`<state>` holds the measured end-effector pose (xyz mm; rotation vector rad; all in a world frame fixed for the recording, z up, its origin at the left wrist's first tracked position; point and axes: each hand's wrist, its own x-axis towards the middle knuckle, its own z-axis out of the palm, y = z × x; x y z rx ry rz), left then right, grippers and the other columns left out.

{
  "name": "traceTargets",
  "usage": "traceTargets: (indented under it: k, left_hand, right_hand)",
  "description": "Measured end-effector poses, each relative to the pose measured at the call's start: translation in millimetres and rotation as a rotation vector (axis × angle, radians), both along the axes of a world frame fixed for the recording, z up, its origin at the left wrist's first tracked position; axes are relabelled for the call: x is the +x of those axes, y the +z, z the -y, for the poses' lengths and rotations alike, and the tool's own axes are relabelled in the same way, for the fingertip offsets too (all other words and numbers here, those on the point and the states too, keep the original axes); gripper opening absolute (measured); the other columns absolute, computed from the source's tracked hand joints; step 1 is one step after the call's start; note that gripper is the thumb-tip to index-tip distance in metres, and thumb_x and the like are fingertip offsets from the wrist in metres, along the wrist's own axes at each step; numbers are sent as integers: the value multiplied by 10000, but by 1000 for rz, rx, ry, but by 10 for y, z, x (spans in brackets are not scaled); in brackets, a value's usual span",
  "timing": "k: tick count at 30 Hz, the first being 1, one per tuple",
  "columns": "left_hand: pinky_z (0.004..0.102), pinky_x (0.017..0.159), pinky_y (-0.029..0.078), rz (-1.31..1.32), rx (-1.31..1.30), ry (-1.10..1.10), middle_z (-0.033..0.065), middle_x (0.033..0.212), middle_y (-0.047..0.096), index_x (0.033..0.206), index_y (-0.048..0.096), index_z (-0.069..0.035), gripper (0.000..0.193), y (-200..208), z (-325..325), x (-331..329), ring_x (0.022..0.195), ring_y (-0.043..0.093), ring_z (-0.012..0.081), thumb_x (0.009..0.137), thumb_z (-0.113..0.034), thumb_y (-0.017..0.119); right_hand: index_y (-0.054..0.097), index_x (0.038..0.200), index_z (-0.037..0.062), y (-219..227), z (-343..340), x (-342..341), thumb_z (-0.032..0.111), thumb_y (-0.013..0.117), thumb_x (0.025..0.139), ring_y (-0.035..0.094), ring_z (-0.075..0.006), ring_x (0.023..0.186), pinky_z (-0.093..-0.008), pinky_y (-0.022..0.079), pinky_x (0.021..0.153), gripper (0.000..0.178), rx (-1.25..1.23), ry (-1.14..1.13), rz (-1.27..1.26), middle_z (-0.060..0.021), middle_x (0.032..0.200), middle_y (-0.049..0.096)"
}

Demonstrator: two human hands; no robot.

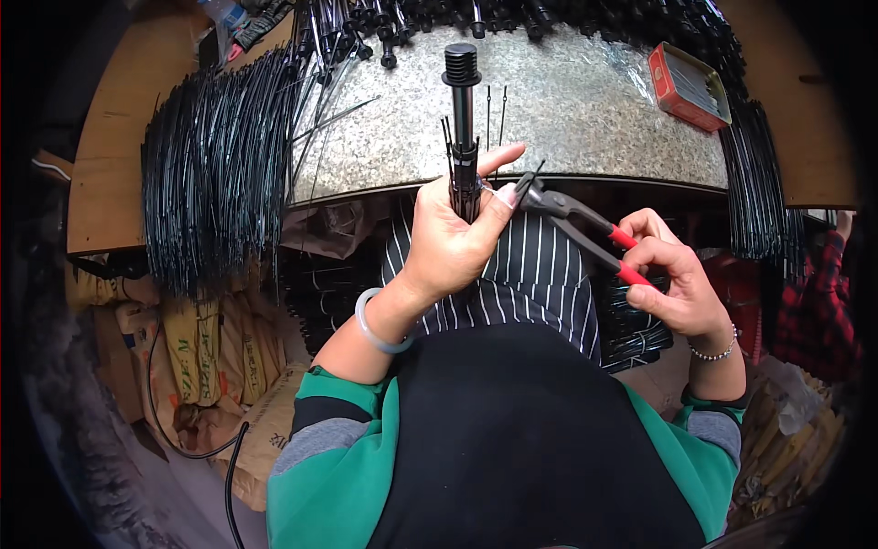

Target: Assembling small black plastic parts by inserting plastic sticks into a central hub and securing them using pliers.

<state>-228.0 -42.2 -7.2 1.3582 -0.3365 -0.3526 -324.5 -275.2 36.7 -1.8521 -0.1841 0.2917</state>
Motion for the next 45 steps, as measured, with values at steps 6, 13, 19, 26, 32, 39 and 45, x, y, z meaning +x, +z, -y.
traceTargets:
  k: [6, 13, 19, 26, 32, 39, 45]
  left_hand:
    - [167, 443, 245, 101, 37, 7, -113, 508, 319, 1130, 553, 44, 366, -119, 7, 11, 469, 275, -18, 778, -25, 627]
    - [156, 462, 266, 152, 84, -11, -106, 535, 362, 1164, 537, 26, 400, -83, -27, 5, 490, 316, -16, 779, -23, 632]
    - [159, 458, 244, 141, 82, 17, -125, 525, 302, 1162, 548, 11, 396, -108, -16, -12, 487, 265, -20, 778, -30, 636]
    - [156, 464, 266, 143, 108, 34, -77, 607, 473, 1131, 559, 40, 318, -45, -27, -7, 508, 379, -14, 828, -53, 582]
    - [159, 449, 246, 105, -66, -92, -49, 650, 461, 1120, 532, 107, 317, -49, -64, -51, 534, 362, -3, 845, -49, 547]
    - [156, 421, 245, 43, -43, -63, -41, 621, 456, 1138, 511, 113, 317, 16, -69, -51, 478, 357, -3, 837, 15, 496]
    - [148, 400, 247, -3, -87, -90, -40, 632, 460, 1149, 504, 103, 322, 9, -52, -56, 455, 359, -1, 856, -29, 490]
  right_hand:
    - [553, 792, 43, 21, -45, 14, 321, 683, 729, 405, -151, 836, -272, 342, 756, 314, -33, 40, -45, -86, 977, 418]
    - [556, 794, 38, 9, -91, 8, 302, 688, 728, 403, -141, 825, -254, 344, 713, 302, -31, 50, -63, -75, 972, 416]
    - [555, 796, 34, 26, -109, 6, 288, 675, 746, 403, -138, 806, -233, 341, 672, 286, -46, 31, -93, -73, 955, 419]
    - [528, 836, 6, -23, -177, -41, 193, 598, 805, 514, -147, 731, -246, 410, 602, 202, -282, 12, 321, -119, 871, 521]
    - [431, 886, 2, -46, -147, -32, 41, 633, 739, 552, -156, 402, -237, 436, 382, 253, 546, 333, -808, -76, 582, 552]
    - [447, 1060, -40, -101, -297, -2, -74, 581, 692, 574, -139, 689, -299, 470, 593, 394, -652, -42, 694, -103, 787, 576]
    - [470, 1046, -40, -15, -273, 0, 42, 715, 625, 539, -125, 600, -279, 438, 513, 493, 224, 286, -584, -69, 733, 553]
